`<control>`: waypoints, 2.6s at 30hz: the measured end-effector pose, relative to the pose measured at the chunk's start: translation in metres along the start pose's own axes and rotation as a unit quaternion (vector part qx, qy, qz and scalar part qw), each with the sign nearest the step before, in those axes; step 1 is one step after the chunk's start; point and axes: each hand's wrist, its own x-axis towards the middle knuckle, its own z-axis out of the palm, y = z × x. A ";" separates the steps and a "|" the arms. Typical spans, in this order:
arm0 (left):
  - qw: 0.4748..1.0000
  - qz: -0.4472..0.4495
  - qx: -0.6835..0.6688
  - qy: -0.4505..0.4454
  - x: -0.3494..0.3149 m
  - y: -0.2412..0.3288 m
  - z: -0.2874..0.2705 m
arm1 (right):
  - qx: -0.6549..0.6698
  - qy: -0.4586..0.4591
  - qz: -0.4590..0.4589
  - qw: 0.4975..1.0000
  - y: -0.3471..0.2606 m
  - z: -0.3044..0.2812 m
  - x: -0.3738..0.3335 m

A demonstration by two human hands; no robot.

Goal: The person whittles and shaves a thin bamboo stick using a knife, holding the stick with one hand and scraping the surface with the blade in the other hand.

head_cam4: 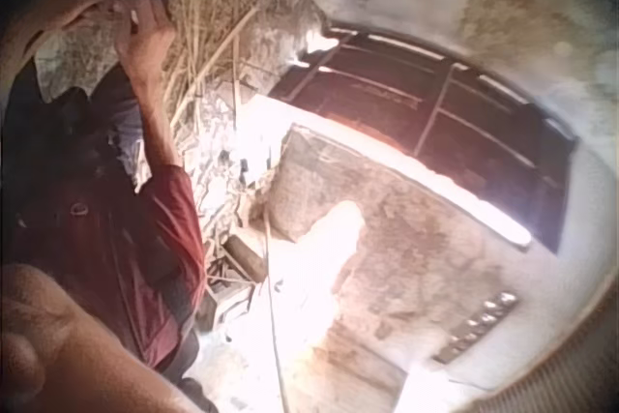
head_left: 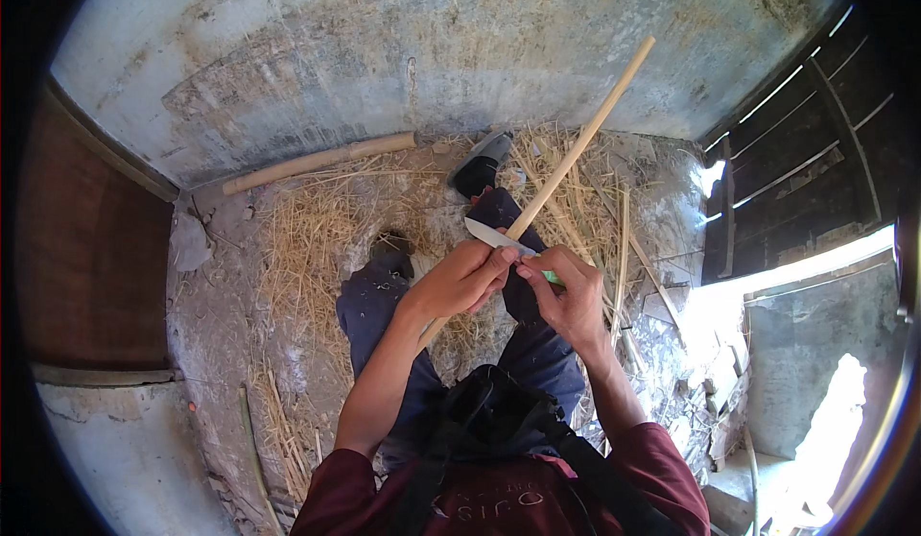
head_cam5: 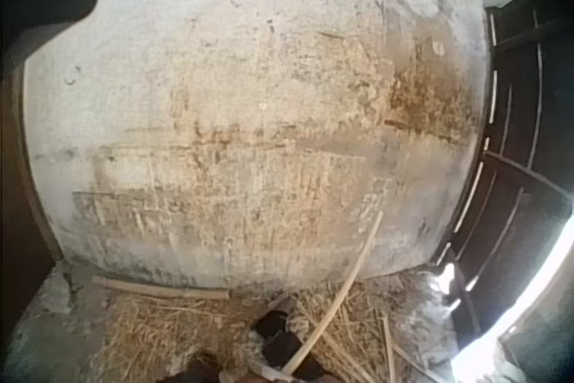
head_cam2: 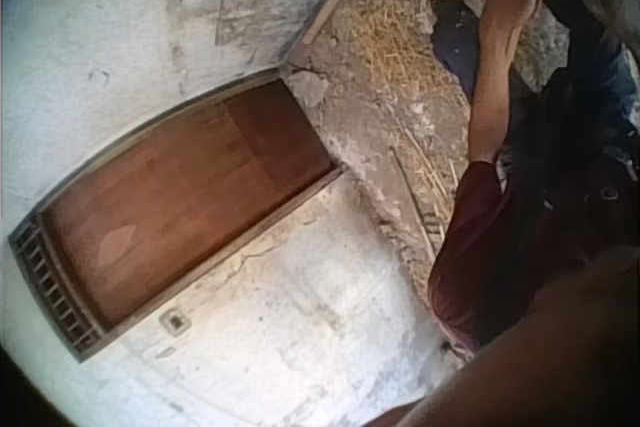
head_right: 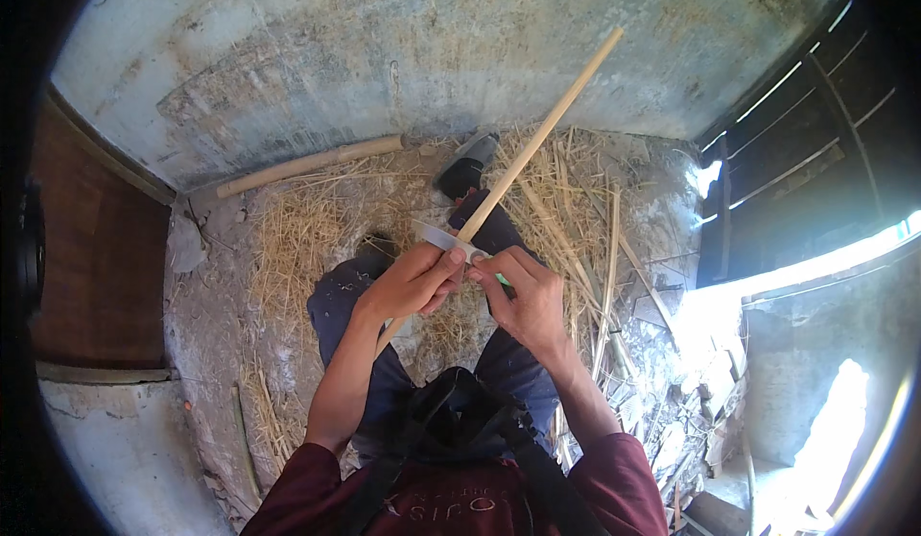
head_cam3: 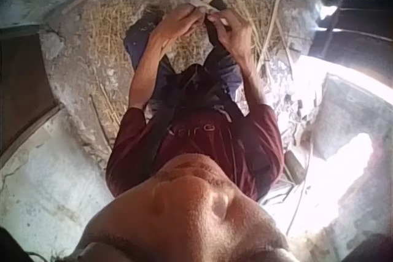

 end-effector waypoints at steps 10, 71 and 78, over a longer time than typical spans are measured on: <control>0.999 0.041 0.012 0.022 0.008 -0.009 0.005 | -0.079 0.003 -0.048 0.996 0.001 -0.007 0.008; 0.997 0.055 0.061 0.013 0.002 -0.001 0.008 | 0.035 -0.048 -0.069 0.996 0.026 -0.022 0.004; 0.999 -0.008 -0.011 -0.034 0.000 0.001 0.003 | 0.067 -0.047 -0.060 0.995 0.034 -0.015 0.006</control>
